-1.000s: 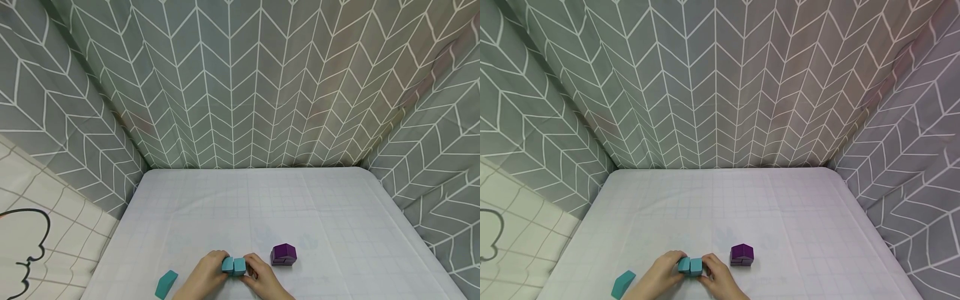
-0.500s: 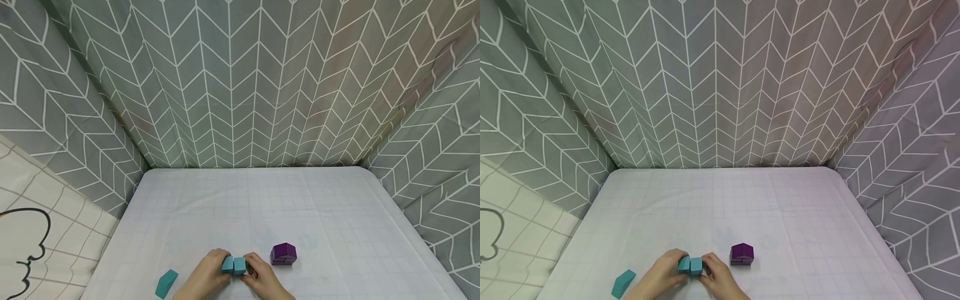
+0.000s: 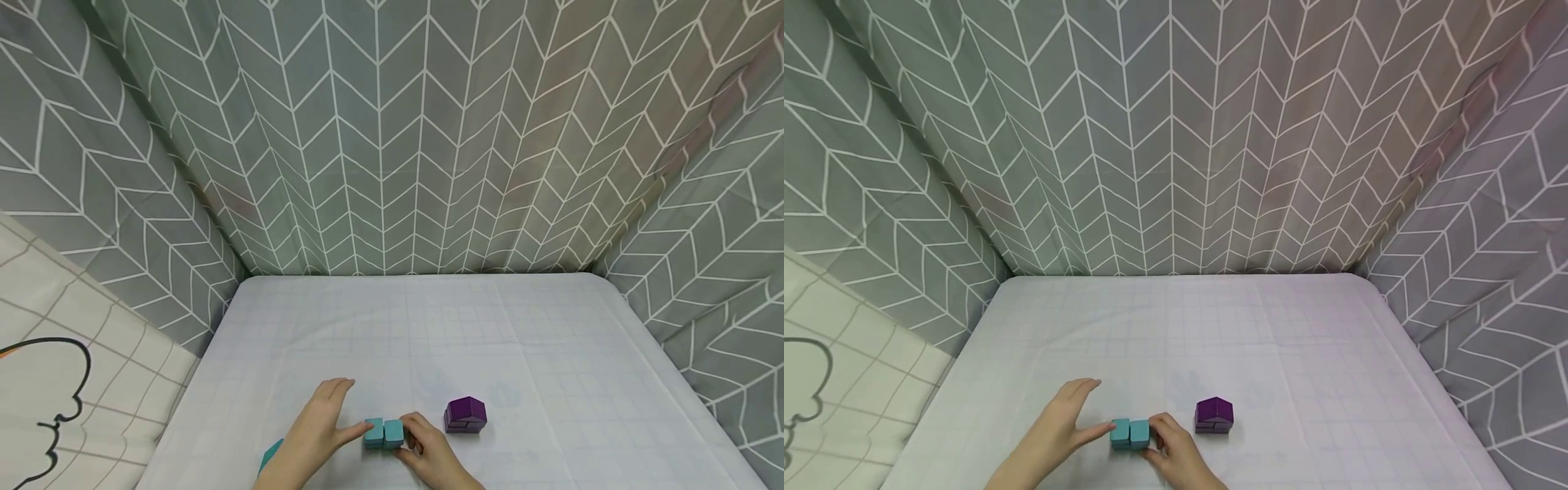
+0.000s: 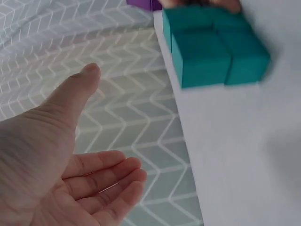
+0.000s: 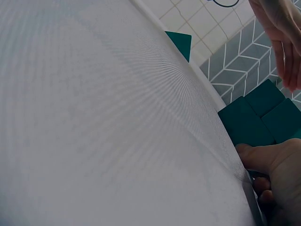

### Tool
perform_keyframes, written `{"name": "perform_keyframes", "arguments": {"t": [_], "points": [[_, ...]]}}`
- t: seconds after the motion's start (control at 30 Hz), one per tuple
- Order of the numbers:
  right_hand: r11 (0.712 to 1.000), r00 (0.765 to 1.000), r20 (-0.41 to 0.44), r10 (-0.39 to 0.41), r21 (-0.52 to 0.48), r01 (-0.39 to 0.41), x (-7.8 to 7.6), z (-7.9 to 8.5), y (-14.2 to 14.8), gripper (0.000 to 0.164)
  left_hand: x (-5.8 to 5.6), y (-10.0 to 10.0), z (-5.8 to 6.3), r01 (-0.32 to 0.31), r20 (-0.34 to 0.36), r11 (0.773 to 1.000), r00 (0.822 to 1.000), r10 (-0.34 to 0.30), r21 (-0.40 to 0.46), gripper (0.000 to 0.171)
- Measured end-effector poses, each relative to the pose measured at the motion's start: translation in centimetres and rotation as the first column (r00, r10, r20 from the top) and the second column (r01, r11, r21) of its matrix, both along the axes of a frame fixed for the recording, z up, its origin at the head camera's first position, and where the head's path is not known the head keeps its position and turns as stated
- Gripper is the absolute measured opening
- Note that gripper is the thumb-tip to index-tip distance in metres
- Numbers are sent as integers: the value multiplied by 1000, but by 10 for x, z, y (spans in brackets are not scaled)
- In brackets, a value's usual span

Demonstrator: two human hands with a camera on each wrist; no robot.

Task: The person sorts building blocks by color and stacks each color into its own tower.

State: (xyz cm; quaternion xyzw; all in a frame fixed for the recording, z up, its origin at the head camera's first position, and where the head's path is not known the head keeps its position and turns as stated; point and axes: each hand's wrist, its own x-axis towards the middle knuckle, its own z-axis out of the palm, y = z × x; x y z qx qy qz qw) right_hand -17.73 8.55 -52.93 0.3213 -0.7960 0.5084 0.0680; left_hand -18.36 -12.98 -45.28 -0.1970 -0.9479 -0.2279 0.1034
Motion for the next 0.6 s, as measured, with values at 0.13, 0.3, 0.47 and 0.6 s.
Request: {"name": "perform_keyframes", "arguments": {"t": [0.13,0.3,0.47,0.6], "points": [[1000,1000,24,4,7,-4,0,1,0,34,-1,-15,0,-95,-28,995,995,95,5,68],[1000,999,30,12,13,-13,1,1,0,33,5,-36,-8,-196,0,981,981,196,9,65],[1000,1000,22,10,4,-10,0,0,0,34,15,-56,-20,-271,81,962,959,271,-16,63],[1000,1000,20,8,-11,-8,0,0,0,34,22,-70,-31,-295,205,955,933,297,-41,66]]}}
